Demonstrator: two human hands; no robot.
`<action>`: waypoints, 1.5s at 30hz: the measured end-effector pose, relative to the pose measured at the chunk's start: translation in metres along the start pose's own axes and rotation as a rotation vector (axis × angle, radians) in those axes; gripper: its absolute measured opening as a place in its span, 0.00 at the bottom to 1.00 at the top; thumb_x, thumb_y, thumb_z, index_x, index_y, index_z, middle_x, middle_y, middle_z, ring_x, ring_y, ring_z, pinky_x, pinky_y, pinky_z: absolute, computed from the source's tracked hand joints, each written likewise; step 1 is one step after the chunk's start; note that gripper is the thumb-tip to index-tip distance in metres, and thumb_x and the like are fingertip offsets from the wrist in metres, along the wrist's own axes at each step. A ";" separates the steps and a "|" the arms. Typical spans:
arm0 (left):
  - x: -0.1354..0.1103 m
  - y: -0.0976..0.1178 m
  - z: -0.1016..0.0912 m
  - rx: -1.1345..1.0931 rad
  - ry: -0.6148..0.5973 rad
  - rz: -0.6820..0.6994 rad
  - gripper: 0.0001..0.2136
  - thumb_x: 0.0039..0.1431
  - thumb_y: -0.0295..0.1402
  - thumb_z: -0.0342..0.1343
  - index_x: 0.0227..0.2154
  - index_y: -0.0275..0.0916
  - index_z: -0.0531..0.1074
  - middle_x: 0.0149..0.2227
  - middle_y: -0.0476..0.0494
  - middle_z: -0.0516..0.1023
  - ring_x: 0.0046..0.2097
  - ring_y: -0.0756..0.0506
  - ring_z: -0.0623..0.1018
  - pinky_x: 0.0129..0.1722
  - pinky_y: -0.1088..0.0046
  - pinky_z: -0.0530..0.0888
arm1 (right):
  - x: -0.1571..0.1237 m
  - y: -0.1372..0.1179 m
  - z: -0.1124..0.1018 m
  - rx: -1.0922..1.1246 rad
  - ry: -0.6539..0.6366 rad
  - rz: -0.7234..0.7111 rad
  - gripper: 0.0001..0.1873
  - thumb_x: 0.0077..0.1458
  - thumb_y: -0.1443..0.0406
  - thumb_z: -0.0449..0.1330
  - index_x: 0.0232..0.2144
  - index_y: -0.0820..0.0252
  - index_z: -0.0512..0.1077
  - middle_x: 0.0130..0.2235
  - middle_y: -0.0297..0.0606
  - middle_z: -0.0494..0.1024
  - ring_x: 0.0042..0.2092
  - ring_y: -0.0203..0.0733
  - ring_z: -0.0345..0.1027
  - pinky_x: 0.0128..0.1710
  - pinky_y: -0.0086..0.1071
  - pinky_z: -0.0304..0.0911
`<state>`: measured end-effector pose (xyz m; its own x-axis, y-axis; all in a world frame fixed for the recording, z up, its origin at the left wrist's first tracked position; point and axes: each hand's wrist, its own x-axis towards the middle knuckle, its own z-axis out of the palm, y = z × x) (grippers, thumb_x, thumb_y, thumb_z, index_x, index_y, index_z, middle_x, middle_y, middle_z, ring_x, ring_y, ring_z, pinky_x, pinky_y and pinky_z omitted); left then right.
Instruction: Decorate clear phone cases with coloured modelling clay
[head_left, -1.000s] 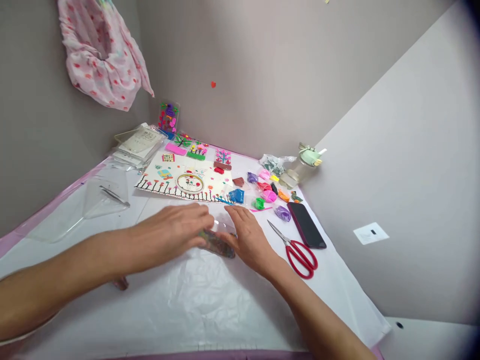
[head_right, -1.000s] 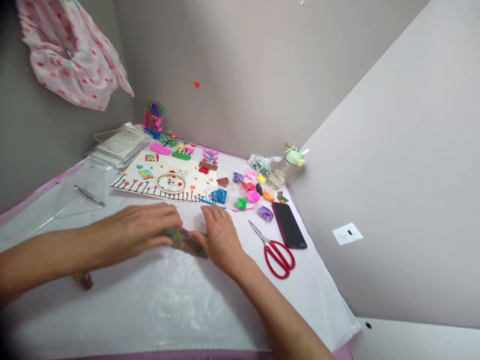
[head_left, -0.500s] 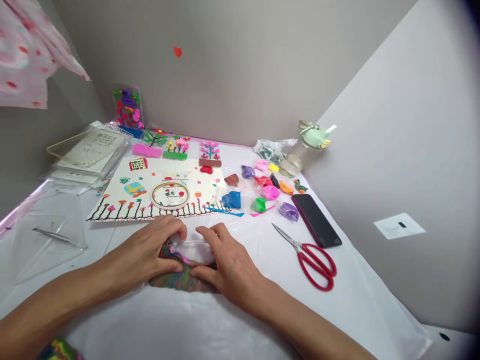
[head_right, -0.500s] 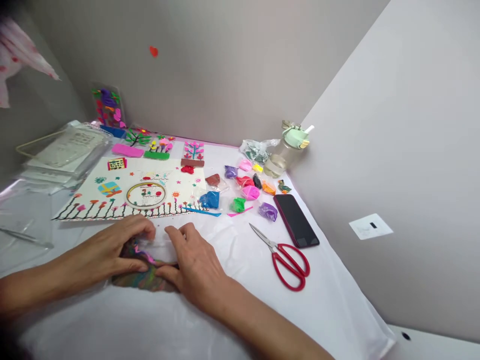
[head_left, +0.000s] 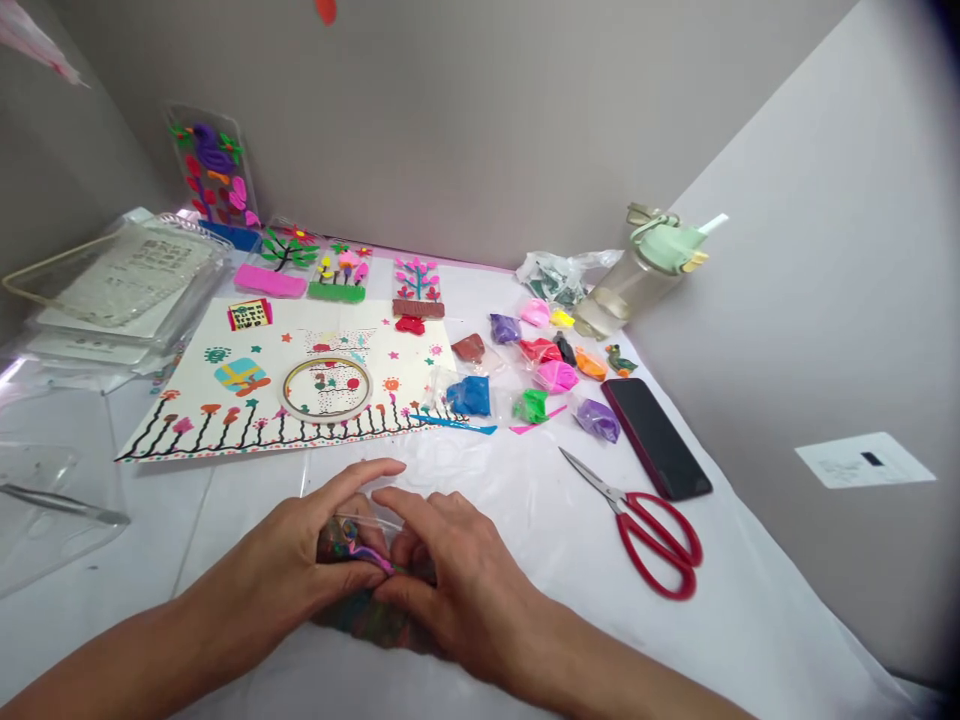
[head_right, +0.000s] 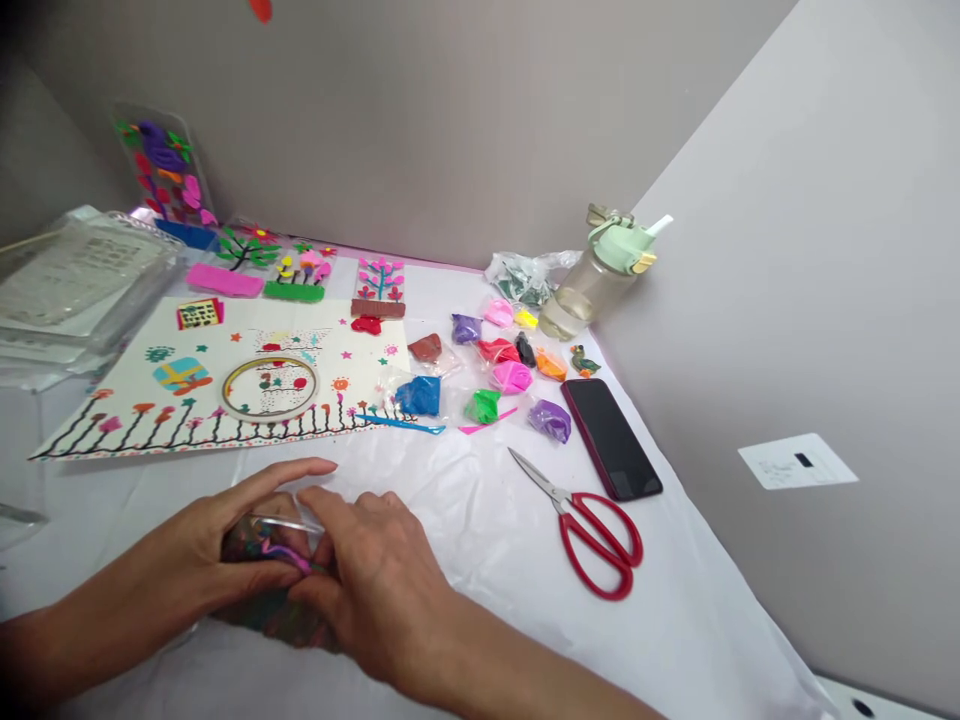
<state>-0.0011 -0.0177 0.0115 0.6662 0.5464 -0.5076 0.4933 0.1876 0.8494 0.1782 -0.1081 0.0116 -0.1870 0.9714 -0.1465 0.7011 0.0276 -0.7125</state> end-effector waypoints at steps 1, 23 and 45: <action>0.000 0.000 0.000 0.009 0.010 0.000 0.32 0.53 0.38 0.62 0.62 0.48 0.62 0.41 0.48 0.82 0.49 0.37 0.79 0.47 0.65 0.73 | 0.000 0.000 0.000 0.004 0.001 -0.007 0.30 0.56 0.66 0.69 0.59 0.54 0.66 0.38 0.38 0.80 0.41 0.49 0.69 0.45 0.42 0.65; -0.001 -0.009 -0.011 0.115 0.065 0.129 0.22 0.60 0.47 0.59 0.56 0.53 0.69 0.49 0.51 0.81 0.49 0.40 0.79 0.44 0.70 0.76 | -0.009 0.000 -0.013 0.135 0.014 -0.057 0.27 0.63 0.70 0.59 0.61 0.46 0.63 0.40 0.31 0.80 0.39 0.40 0.74 0.42 0.32 0.66; 0.000 -0.013 0.000 -0.117 -0.014 0.149 0.24 0.62 0.41 0.60 0.59 0.51 0.61 0.49 0.47 0.78 0.54 0.39 0.78 0.51 0.65 0.77 | -0.008 -0.008 -0.027 0.389 -0.047 0.025 0.27 0.64 0.66 0.62 0.62 0.42 0.63 0.40 0.29 0.79 0.39 0.37 0.73 0.43 0.29 0.68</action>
<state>-0.0075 -0.0203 0.0009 0.7350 0.5640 -0.3764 0.3207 0.1999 0.9258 0.1932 -0.1101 0.0373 -0.2109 0.9586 -0.1915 0.3947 -0.0957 -0.9138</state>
